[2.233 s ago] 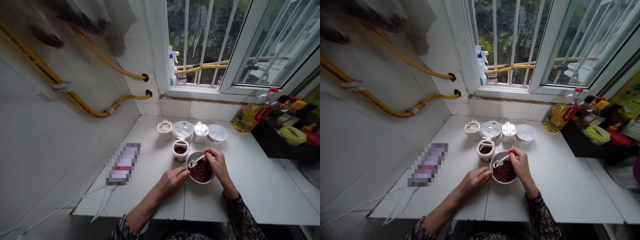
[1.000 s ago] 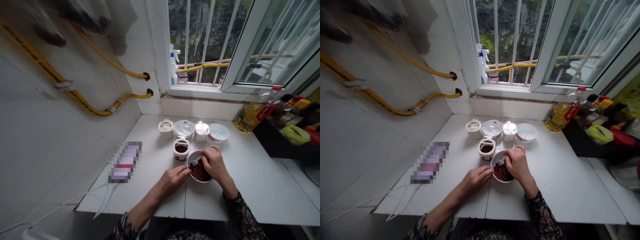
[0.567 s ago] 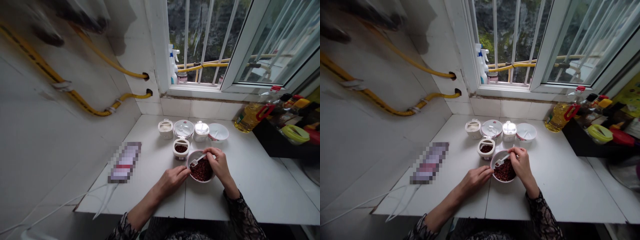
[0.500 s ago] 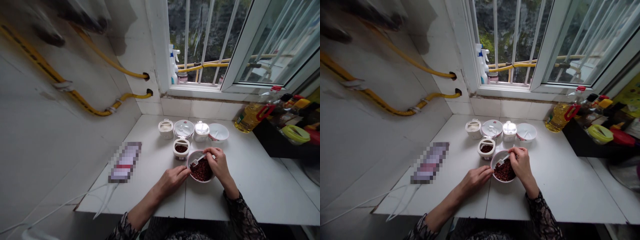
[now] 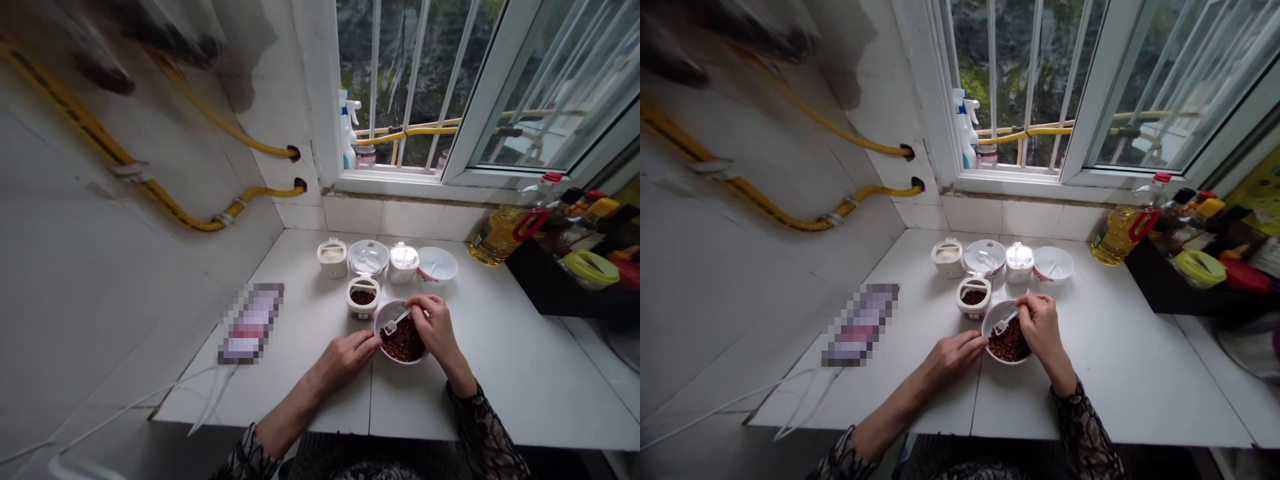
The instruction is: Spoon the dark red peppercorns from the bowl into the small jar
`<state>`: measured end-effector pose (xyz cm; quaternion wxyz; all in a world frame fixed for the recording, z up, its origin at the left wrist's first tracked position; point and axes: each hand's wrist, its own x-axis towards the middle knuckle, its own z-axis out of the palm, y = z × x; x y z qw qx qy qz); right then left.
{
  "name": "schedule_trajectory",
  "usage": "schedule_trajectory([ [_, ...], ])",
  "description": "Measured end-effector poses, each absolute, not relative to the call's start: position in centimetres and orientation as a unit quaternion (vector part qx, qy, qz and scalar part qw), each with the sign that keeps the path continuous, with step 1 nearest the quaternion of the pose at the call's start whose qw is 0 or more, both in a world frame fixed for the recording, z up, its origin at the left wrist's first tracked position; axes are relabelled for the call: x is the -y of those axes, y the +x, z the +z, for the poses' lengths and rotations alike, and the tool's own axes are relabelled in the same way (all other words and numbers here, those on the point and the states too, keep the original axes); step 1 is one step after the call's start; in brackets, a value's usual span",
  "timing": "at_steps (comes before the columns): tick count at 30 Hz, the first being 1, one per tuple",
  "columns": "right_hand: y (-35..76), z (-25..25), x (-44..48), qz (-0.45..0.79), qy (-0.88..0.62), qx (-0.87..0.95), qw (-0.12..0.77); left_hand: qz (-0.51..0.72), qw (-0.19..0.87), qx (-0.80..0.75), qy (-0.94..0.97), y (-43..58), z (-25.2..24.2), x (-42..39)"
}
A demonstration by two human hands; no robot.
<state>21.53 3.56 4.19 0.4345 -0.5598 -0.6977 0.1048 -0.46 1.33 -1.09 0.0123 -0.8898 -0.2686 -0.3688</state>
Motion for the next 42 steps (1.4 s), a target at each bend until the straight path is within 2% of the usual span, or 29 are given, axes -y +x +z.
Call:
schedule_trajectory([
  [3, 21.4, 4.3, -3.6, 0.129, -0.568, 0.675, 0.453, -0.373, 0.016, 0.268, -0.888, -0.4, -1.0, -1.3],
  [9, 21.7, 4.5, -3.9, 0.332, -0.565, 0.573, 0.492, -0.368, 0.011, 0.271, -0.889, -0.4, -1.1, -1.3],
  [12, 21.4, 4.8, -4.1, 0.361, -0.553, 0.544, 0.517, -0.371, 0.014, 0.271, -0.888, -0.4, -1.1, -1.4],
  [15, 20.6, 5.4, -4.0, 0.312, -0.542, 0.563, 0.540, -0.371, 0.016, 0.271, -0.888, -0.3, -1.2, -1.4],
  [18, 19.3, 6.0, -3.7, 0.193, -0.521, 0.631, 0.541, -0.367, 0.013, 0.274, -0.889, -0.3, -1.4, -1.4],
  [21, 18.3, 6.0, -3.6, 0.055, -0.456, 0.743, 0.486, -0.370, 0.016, 0.274, -0.887, -0.3, -1.4, -1.3],
  [24, 18.0, 5.9, -3.7, -0.007, -0.406, 0.805, 0.431, -0.375, 0.018, 0.272, -0.886, -0.2, -1.3, -1.3],
  [32, 21.0, 6.4, -3.4, -0.027, -0.470, 0.750, 0.465, -0.374, 0.000, 0.274, -0.886, -0.2, -1.4, -1.4],
  [38, 22.0, 4.9, -3.3, -0.037, -0.482, 0.796, 0.366, -0.373, 0.004, 0.274, -0.886, -0.3, -1.3, -1.4],
  [42, 21.1, 4.5, -3.2, 0.003, -0.480, 0.811, 0.333, -0.369, -0.005, 0.276, -0.888, -0.4, -1.5, -1.3],
])
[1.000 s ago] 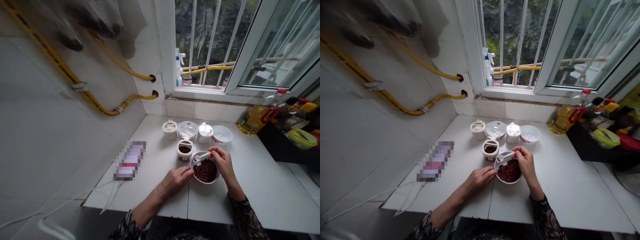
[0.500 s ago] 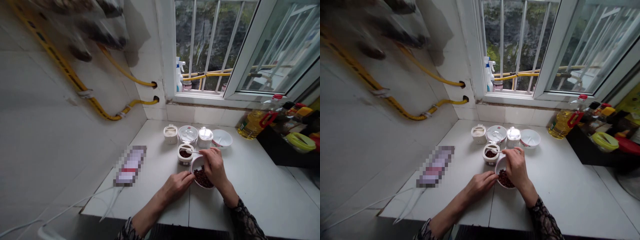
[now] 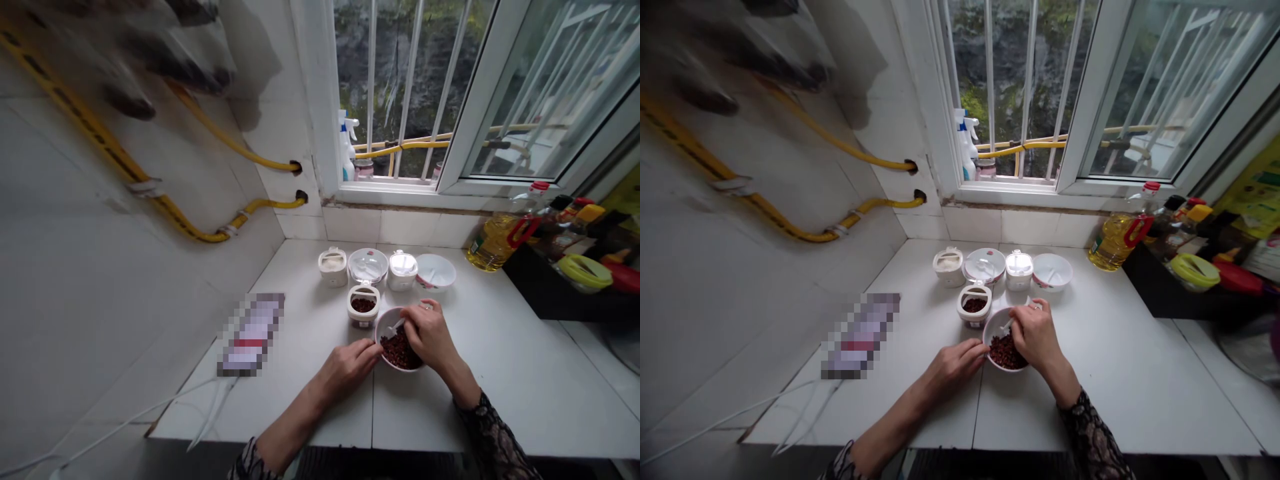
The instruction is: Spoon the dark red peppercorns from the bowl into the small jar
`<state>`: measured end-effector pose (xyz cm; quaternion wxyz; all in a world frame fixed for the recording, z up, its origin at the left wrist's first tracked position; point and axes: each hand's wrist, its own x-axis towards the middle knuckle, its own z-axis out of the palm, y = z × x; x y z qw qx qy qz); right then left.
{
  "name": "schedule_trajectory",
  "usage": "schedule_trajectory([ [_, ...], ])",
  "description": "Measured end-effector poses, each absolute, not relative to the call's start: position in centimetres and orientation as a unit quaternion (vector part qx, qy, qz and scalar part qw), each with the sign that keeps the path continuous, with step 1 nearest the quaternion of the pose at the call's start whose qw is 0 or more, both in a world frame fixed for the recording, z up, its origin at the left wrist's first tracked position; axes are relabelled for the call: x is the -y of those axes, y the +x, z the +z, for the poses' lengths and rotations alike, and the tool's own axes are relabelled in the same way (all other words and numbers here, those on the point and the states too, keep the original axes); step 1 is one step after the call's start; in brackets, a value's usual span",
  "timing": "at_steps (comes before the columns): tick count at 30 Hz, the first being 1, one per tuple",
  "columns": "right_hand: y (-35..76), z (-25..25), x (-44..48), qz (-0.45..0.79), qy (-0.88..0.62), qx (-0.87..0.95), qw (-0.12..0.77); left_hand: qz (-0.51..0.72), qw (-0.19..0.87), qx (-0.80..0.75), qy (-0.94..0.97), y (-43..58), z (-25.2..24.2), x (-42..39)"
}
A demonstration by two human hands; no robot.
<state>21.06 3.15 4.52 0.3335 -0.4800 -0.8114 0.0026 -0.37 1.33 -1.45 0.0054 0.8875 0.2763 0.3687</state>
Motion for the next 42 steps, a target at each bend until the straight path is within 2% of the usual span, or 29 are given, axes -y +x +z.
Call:
schedule_trajectory([
  [4, 20.45, 4.35, -3.08, 0.067, -0.493, 0.793, 0.352, 0.371, 0.006, -0.273, 0.887, -0.35, -1.25, -1.33],
  [11, 21.23, 4.01, -3.19, 0.108, -0.562, 0.698, 0.430, 0.378, 0.011, -0.266, 0.886, -0.34, -1.06, -1.33],
  [21, 21.10, 4.35, -2.90, 0.116, -0.568, 0.700, 0.417, 0.372, 0.013, -0.268, 0.889, -0.37, -0.76, -1.21],
  [29, 21.38, 3.57, -3.09, 0.139, -0.589, 0.668, 0.433, 0.377, 0.020, -0.266, 0.887, -0.34, -0.93, -1.29],
  [37, 21.22, 3.68, -3.02, 0.087, -0.558, 0.696, 0.443, 0.384, -0.002, -0.266, 0.884, -0.28, -0.81, -1.30],
  [42, 21.20, 3.80, -2.94, 0.120, -0.570, 0.671, 0.458, 0.373, 0.007, -0.270, 0.888, -0.30, -1.01, -1.32],
])
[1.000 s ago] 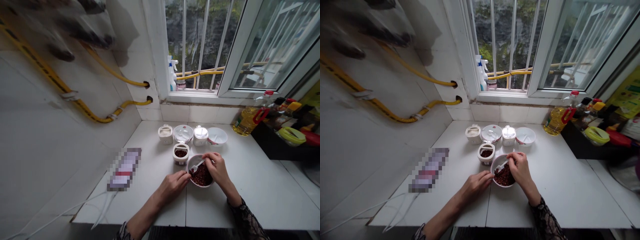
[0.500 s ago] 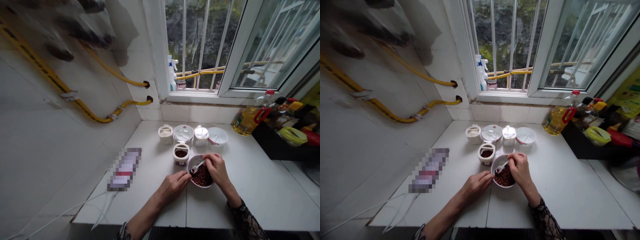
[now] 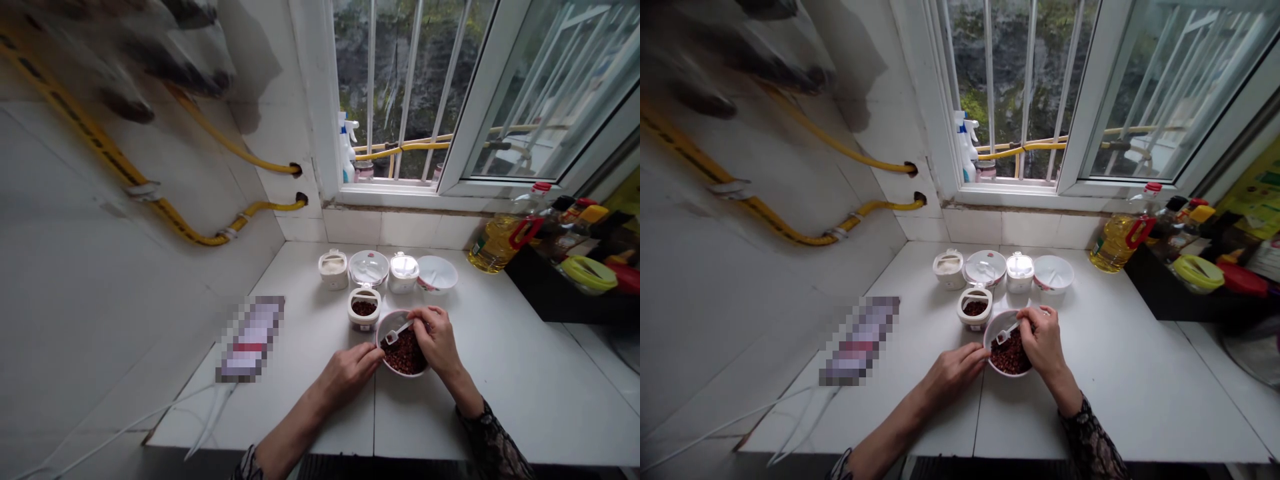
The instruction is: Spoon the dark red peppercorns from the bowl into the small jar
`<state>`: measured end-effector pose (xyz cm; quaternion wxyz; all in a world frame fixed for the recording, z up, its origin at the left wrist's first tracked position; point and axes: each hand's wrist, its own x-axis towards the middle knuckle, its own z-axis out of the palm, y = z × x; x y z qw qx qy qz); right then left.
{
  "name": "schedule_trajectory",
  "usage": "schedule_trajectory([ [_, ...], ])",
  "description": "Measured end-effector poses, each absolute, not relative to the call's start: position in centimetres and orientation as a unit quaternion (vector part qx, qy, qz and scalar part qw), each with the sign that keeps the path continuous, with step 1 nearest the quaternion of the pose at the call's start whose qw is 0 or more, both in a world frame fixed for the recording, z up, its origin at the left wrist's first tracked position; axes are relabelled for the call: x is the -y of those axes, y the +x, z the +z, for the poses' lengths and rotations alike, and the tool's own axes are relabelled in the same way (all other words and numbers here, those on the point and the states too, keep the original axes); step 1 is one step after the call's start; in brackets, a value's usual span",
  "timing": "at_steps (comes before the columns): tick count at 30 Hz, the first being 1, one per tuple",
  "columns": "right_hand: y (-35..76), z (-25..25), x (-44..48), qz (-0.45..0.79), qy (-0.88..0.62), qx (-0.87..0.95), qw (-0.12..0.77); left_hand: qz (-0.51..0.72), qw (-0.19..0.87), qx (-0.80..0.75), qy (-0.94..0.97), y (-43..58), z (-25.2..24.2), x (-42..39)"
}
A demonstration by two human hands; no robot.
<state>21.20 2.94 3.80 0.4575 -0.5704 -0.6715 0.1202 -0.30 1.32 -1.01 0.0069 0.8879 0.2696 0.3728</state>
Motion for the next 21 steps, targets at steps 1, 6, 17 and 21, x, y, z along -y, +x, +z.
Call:
schedule_trajectory([
  [1, 21.2, 3.8, -3.0, 0.140, -0.578, 0.658, 0.462, 0.372, 0.009, -0.270, 0.888, -0.3, -1.1, -1.3],
  [6, 21.3, 4.3, -3.3, 0.341, -0.583, 0.537, 0.505, 0.368, 0.011, -0.270, 0.889, -0.4, -1.2, -1.4],
  [17, 18.2, 5.7, -3.8, 0.070, -0.460, 0.737, 0.490, 0.375, 0.003, -0.275, 0.885, -0.2, -1.3, -1.3],
  [21, 18.2, 5.7, -3.9, 0.000, -0.417, 0.800, 0.432, 0.370, 0.008, -0.278, 0.886, -0.3, -1.5, -1.3],
])
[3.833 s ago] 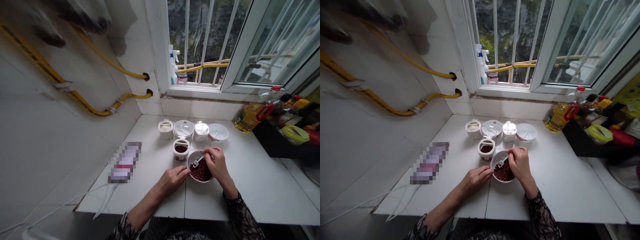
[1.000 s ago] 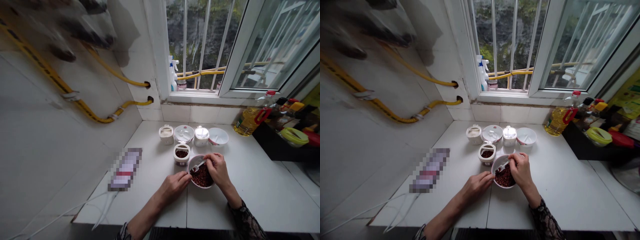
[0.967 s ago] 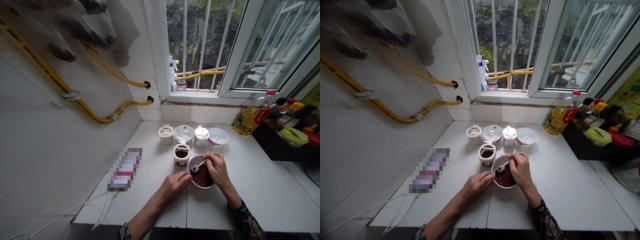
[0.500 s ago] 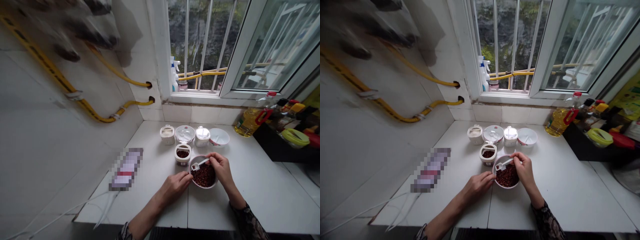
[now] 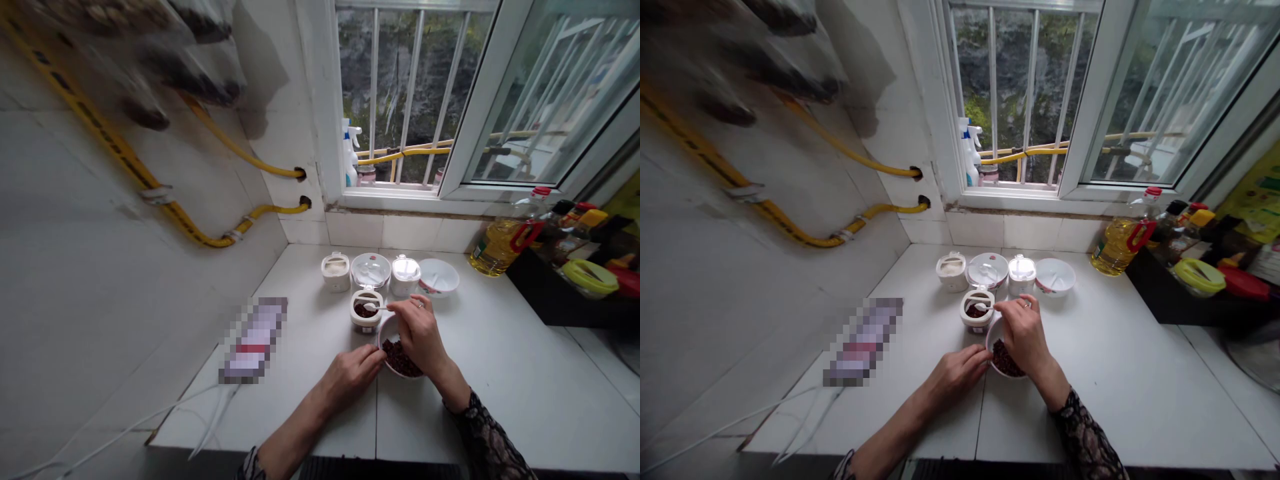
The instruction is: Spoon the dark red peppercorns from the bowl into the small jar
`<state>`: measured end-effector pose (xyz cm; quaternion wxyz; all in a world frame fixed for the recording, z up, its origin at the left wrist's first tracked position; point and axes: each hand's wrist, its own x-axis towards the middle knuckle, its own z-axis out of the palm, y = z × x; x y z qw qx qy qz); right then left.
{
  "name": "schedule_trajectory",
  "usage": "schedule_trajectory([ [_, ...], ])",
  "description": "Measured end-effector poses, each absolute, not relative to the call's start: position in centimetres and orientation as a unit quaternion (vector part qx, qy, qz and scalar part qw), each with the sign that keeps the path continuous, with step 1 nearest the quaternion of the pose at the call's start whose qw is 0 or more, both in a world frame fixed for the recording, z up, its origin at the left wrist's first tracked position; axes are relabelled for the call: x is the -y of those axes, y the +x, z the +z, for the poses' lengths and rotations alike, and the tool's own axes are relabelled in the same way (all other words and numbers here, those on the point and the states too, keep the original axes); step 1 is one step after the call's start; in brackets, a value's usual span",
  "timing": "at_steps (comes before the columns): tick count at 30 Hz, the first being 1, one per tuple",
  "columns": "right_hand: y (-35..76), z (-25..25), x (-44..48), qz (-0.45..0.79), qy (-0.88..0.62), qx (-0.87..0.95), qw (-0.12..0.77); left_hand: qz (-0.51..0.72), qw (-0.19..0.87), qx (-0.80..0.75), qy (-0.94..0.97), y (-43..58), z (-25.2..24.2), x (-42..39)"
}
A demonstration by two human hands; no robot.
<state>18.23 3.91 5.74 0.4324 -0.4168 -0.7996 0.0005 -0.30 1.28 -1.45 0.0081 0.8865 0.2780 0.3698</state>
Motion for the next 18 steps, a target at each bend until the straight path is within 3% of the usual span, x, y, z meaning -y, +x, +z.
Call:
schedule_trajectory([
  [8, 21.6, 5.9, -3.3, 0.068, -0.520, 0.684, 0.507, 0.380, 0.015, -0.265, 0.886, -0.3, -0.9, -1.3],
  [18, 21.8, 4.0, -3.2, 0.043, -0.481, 0.798, 0.361, 0.375, 0.015, -0.268, 0.887, -0.3, -0.7, -1.2],
])
